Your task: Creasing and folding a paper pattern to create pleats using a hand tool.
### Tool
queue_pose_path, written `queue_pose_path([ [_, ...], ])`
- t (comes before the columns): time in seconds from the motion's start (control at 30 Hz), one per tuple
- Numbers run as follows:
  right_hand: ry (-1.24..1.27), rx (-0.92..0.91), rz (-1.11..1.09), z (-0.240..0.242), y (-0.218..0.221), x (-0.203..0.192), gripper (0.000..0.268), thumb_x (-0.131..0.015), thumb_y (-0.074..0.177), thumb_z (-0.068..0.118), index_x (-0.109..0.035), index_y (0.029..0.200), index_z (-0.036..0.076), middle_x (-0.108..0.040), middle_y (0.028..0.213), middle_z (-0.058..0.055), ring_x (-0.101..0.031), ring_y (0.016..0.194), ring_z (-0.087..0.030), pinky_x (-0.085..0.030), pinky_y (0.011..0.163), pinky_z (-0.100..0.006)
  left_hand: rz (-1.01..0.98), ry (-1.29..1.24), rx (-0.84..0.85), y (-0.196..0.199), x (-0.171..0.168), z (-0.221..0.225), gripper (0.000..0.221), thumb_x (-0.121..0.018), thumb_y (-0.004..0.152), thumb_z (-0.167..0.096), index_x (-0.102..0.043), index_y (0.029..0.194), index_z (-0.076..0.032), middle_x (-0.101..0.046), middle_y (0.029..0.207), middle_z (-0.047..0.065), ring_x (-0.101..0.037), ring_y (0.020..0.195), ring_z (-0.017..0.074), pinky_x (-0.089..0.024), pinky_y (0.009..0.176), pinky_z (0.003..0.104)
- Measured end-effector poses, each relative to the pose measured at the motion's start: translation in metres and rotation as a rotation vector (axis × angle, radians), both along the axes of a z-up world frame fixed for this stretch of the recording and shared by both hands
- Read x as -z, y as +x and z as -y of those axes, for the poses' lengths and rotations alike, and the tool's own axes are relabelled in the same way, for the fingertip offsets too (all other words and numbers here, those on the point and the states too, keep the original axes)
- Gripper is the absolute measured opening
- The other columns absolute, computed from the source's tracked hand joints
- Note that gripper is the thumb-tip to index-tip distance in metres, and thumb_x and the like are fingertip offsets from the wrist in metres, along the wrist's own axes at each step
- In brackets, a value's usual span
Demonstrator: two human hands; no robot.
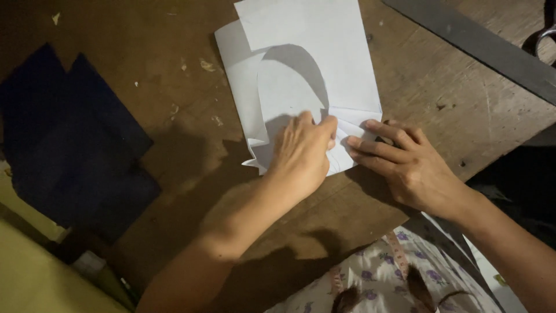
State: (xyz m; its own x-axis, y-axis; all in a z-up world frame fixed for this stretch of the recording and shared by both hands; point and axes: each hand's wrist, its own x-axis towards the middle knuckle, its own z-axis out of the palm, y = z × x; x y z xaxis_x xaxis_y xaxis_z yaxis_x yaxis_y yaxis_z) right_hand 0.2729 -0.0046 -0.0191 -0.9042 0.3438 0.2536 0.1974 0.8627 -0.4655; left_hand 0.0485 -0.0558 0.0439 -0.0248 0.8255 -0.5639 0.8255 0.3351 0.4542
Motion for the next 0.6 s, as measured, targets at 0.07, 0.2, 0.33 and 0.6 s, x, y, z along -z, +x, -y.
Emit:
queue_pose_path([
  [0.07, -0.044, -0.013, -0.012, 0.0, 0.0, 0.0, 0.063, -0.066, 0.084, -0.003, -0.056, 0.145, 0.008, -0.058, 0.153, -0.006, -0.046, 0.148, -0.037, -0.04, 0.107, -0.048, -0.114, 0.153, 0.131, -0.001, 0.008, -0.003, 0.024, -0.048, 0.087, 0.018, -0.057, 0.101, 0.0, -0.047, 0.102, 0.016, -0.053, 0.09, 0.0318, -0.051, 0.074, 0.044],
  [0.2, -0.103, -0.03, -0.037, -0.002, 0.002, -0.005, 0.055, -0.055, 0.09, -0.005, -0.052, 0.144, 0.003, -0.058, 0.151, -0.009, -0.047, 0.146, -0.039, -0.036, 0.118, -0.055, -0.119, 0.084, 0.177, 0.001, 0.014, -0.009, 0.011, -0.049, 0.098, 0.01, -0.051, 0.094, -0.001, -0.052, 0.086, 0.014, -0.059, 0.085, 0.037, -0.051, 0.066, 0.049],
  [0.33, -0.092, -0.078, 0.008, -0.006, 0.006, -0.007, 0.064, -0.058, 0.089, 0.007, -0.047, 0.152, 0.015, -0.048, 0.16, -0.007, -0.04, 0.151, -0.038, -0.031, 0.122, -0.057, -0.11, 0.203, 0.229, -0.002, 0.013, -0.008, 0.014, -0.059, 0.092, 0.014, -0.056, 0.096, 0.001, -0.06, 0.086, 0.014, -0.063, 0.083, 0.0303, -0.055, 0.066, 0.044],
  [0.6, 0.031, -0.084, 0.063, 0.0, 0.005, -0.004, 0.064, -0.064, 0.083, 0.014, -0.055, 0.146, 0.016, -0.046, 0.161, -0.009, -0.036, 0.152, -0.04, -0.028, 0.123, -0.057, -0.146, 0.169, 0.211, -0.001, 0.009, -0.004, 0.015, -0.066, 0.097, -0.004, -0.059, 0.109, 0.003, -0.064, 0.101, 0.019, -0.067, 0.091, 0.0351, -0.057, 0.072, 0.047],
])
